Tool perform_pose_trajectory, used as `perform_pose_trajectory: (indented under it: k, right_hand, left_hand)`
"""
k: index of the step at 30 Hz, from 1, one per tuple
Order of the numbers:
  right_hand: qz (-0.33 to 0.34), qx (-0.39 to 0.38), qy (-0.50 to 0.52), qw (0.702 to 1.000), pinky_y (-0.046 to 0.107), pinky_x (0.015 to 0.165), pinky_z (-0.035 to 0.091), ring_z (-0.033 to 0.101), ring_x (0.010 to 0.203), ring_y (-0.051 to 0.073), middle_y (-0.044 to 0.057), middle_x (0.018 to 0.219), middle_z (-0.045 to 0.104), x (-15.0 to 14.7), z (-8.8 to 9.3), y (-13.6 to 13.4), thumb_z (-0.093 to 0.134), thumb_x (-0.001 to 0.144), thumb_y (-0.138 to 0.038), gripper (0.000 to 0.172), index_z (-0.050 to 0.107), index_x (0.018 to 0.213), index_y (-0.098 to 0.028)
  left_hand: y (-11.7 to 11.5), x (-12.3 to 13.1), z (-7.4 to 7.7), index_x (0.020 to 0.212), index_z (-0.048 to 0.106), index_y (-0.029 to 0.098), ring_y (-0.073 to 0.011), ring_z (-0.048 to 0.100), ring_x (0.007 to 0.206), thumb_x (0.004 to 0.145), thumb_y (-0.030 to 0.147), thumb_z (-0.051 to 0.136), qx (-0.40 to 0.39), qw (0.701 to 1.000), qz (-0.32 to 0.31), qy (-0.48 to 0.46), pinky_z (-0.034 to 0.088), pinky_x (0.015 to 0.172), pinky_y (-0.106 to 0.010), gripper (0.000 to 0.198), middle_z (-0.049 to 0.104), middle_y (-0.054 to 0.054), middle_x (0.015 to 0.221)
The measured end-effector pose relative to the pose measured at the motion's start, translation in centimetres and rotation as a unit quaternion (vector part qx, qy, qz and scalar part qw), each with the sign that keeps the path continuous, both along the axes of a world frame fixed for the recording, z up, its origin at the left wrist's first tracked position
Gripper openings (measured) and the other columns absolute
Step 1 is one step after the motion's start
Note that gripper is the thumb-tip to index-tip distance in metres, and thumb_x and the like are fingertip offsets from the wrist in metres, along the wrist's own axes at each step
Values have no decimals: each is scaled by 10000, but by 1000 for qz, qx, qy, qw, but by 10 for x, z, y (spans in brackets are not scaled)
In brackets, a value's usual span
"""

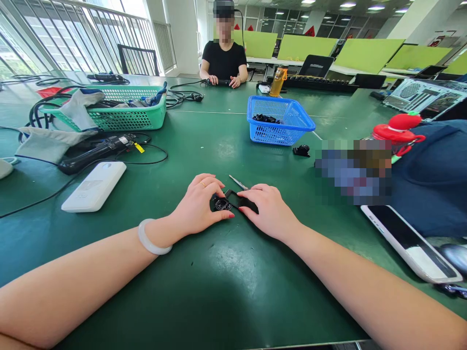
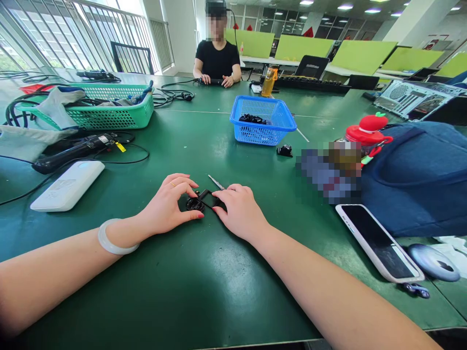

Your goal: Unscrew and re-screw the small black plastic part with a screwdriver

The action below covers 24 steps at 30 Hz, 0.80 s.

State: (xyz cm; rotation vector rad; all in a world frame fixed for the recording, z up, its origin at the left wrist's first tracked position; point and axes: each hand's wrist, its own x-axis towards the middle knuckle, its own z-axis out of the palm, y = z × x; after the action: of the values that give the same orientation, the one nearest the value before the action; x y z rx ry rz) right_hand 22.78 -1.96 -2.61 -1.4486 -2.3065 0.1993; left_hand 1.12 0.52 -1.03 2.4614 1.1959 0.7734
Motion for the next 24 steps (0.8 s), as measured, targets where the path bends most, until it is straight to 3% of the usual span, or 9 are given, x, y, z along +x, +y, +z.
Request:
perform_pose_trajectory:
  k: [4,9,15,18,24]
  right_hand:
    - [-12,11,-5,1000,405,944,404,500,1065,201,53,1105,615,0,2,0,619,868,-291,287,637,1143,-212]
    - [-81,15,-78,994,364,896,445,524,1008,200,85,1161,567,1,6,-3,563,886,-246,340,593,1216,-173]
    - [-123,-1,-135,983,306,814,464,544,947,193,101,1052,562,0,5,-5,506,910,-237,373,540,1279,-192]
    - [-126,-1,-154,980,254,719,449,555,854,166,95,969,573,0,5,-5,489,915,-257,364,539,1270,-189]
    - [-123,-12,-167,978,226,636,427,582,810,148,87,988,588,-3,4,-3,446,938,-291,387,507,1309,-196]
  left_hand:
    - [-3,-1,-1,1022,608,215,-289,365,1301,761,416,673,5,1000,-21,15,364,1103,-552,336,557,-79,1269]
    - [-7,-2,-1,1357,428,280,-292,201,1420,810,345,601,-16,994,-85,71,277,1167,-547,578,360,-66,1477]
    - [-7,-2,0,1392,374,383,-327,147,1438,810,497,604,-21,978,-155,135,201,1161,-618,636,351,-23,1497]
    - [-8,-1,-1,1391,390,357,-295,178,1435,842,467,571,-13,973,-183,138,219,1182,-554,589,419,-24,1456]
    - [-9,0,-1,1288,528,320,-274,315,1372,861,510,512,11,976,-146,161,297,1151,-506,468,540,-38,1337]
